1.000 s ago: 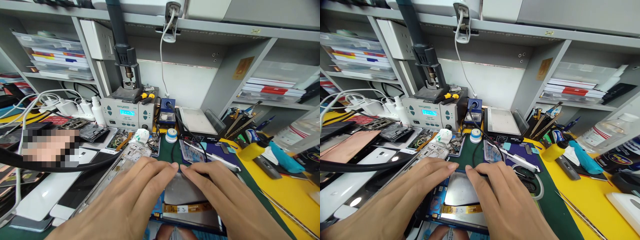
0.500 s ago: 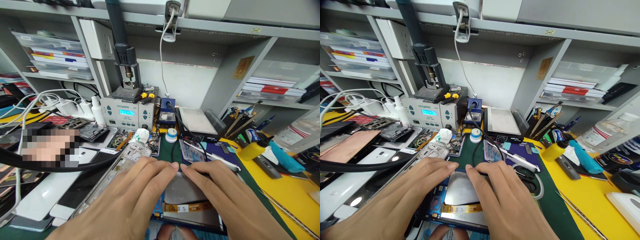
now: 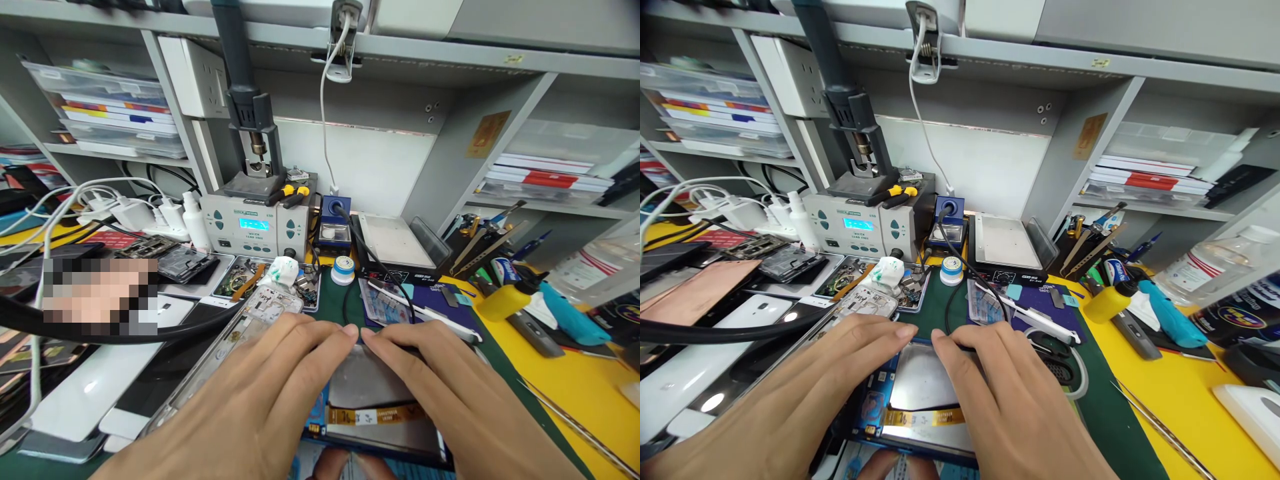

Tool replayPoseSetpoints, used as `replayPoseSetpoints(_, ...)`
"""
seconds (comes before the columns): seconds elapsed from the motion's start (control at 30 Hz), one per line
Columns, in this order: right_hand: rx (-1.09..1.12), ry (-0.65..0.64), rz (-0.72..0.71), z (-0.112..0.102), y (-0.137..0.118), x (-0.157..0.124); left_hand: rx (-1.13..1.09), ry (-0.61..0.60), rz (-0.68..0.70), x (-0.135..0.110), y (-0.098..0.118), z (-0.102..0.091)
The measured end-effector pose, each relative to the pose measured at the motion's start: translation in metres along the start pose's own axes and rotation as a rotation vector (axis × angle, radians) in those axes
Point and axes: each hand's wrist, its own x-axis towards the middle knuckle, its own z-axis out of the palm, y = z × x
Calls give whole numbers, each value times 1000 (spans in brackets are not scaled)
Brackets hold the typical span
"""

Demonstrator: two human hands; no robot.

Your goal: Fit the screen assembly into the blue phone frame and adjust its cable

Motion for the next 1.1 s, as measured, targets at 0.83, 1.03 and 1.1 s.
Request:
replayPoseSetpoints(0.83,12,-2,0,-2,-1,2,38,36,23,2,4,-1)
replayPoseSetpoints(1.03,16,6,-4,-1,-1,0,49,37,19,1,2,-1)
replayPoseSetpoints(1.1,4,6,-5,-1,0,-1,71,20,27,1,0,-3)
